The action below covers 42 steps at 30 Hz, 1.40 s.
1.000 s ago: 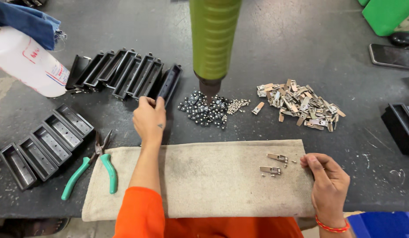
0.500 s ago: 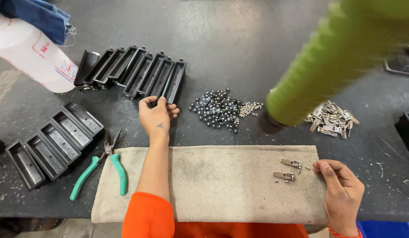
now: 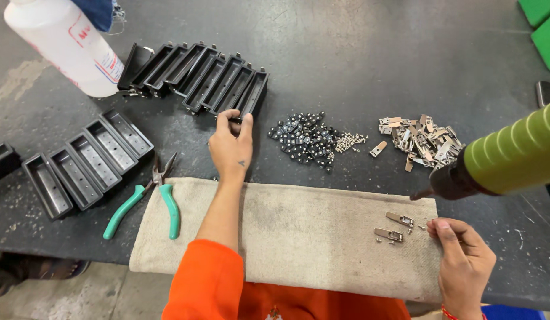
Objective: The person assembles small electronic components into black plastic housings using a green electric screwdriver. They pick up metal clips and screws, insert them into the housings, and tighten them. The person repeats this process for multiple units on a workbench.
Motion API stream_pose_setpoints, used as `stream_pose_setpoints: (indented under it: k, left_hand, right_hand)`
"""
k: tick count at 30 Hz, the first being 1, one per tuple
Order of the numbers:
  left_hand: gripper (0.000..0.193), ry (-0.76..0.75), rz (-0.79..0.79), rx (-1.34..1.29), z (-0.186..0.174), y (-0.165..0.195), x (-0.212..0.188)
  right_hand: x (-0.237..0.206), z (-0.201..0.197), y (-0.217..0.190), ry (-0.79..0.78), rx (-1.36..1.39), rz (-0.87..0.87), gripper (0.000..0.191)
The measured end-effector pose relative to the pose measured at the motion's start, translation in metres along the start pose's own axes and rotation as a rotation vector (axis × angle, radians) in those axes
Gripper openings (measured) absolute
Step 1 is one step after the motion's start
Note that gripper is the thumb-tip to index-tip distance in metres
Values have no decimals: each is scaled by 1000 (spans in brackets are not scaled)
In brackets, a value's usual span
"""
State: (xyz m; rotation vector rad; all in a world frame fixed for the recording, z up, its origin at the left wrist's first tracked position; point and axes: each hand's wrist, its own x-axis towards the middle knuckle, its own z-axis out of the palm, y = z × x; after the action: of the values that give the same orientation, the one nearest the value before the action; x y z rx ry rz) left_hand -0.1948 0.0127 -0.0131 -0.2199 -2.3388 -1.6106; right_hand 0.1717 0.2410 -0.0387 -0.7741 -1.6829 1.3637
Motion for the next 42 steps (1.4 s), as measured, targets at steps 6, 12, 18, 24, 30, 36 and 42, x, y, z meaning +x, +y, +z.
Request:
stream_pose_setpoints:
  k: [6,12,18,24,30,36,42]
  left_hand:
    - [23,5,6,-103,1,-4,0]
    - [19,-104,37,-75,4,-1,-7]
    - [24,-226,78,61,5,3,-11]
    - [21,-244,63,68,5,4,-11]
    - [20,-255,29,70,3,7,-12]
    - [19,-249,52,76,2,8,-11]
    - [19,-256,55,69,2,9,-12]
  right_hand:
    - [2,-1,0,-15,8,-12,15]
    - [1,-1,1,-4,32,9,15]
    - [1,-1,0,-9,28,-3,14]
    - [1,-2,4,-16,37,-16,13]
    - [1,-4,10,-11,3,-39,13]
    - [2,-3,8,-12,-1,-36,13]
    - [2,-2,4,-6,-33,-34,14]
